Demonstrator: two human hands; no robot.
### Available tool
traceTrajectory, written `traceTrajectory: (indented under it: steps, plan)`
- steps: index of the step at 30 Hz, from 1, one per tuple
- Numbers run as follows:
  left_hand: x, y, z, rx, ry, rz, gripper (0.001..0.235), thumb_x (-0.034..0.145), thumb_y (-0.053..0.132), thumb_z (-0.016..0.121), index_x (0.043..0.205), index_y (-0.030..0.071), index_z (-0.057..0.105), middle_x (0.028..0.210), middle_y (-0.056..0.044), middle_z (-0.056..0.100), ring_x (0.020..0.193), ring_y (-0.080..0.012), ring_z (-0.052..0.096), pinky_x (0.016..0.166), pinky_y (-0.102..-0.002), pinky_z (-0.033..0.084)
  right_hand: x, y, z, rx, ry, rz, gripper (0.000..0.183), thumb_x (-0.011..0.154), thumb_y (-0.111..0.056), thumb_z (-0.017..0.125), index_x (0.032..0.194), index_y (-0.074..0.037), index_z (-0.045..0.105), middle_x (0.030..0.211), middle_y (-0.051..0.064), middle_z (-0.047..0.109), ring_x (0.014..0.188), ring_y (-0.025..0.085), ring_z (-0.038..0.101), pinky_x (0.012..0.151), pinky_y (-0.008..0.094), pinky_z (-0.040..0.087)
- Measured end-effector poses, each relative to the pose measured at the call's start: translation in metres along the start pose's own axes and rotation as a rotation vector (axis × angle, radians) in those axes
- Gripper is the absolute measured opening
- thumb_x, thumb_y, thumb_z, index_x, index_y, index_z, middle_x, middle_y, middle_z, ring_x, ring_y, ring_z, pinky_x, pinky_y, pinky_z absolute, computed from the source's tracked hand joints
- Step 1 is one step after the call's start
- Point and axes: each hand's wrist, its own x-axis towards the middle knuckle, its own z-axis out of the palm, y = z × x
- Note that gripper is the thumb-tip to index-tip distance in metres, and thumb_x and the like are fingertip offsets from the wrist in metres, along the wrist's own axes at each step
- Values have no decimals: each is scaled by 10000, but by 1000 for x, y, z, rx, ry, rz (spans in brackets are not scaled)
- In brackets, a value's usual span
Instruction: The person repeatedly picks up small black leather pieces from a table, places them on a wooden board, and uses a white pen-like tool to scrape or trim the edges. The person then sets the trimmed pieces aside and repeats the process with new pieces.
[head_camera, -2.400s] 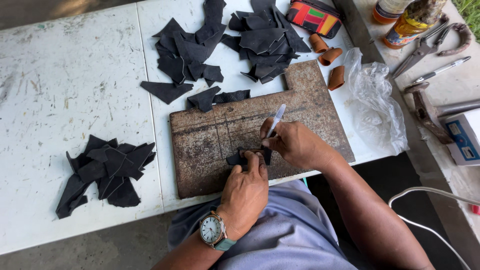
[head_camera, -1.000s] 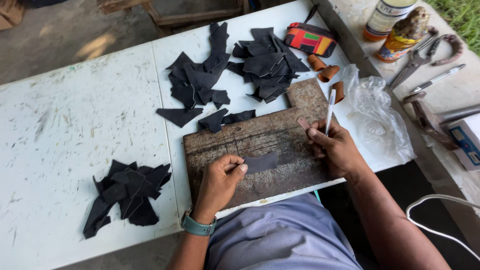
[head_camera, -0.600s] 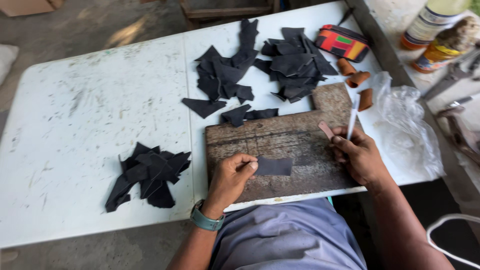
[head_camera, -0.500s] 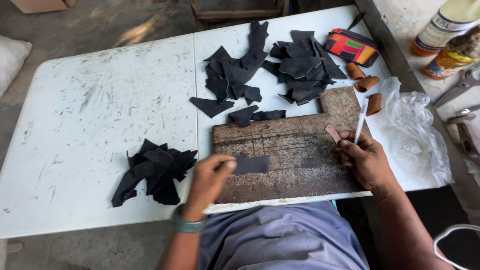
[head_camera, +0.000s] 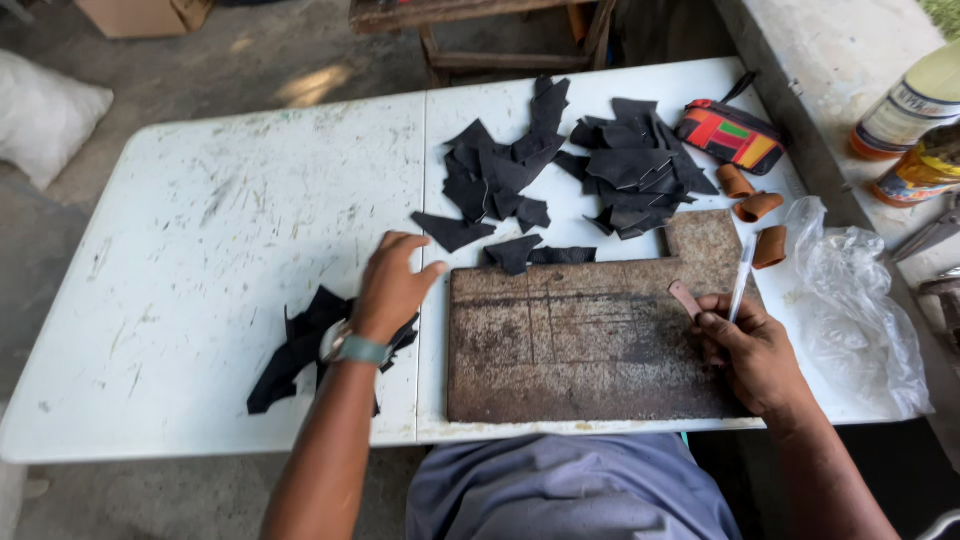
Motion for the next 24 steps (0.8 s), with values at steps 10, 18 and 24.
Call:
traceTrajectory:
  steps: [10,18,24]
  plan:
    - [78,-44,61,594,-261,117,518,966,138,611,1452,-7,507,1168,-245,652,973,-415,702,801,-476,600,5,13,-12,109,-35,20,233,987,-76,616,1205,1,643,874,75,630,622,104,475,528,249,387]
    - [28,-35,-3,-287,127,-72,194,965,-19,622,1123,16,729,965,-154,765,762,-236,652,668,-342,522,4,6,-8,72,-24,21,223,986,-60,609,1196,7,642,887,90,642,638,108,492,544,249,398]
    - [0,-5,0,-725,61,193,153,927,-69,630,1052,-1,688,1051,-62,761,941,-91,719,828,-243,599,-1,5,-5,70,-11,-4,229,978,-61,618,1198,1,643,890,75,645,646,102,499,542,247,399]
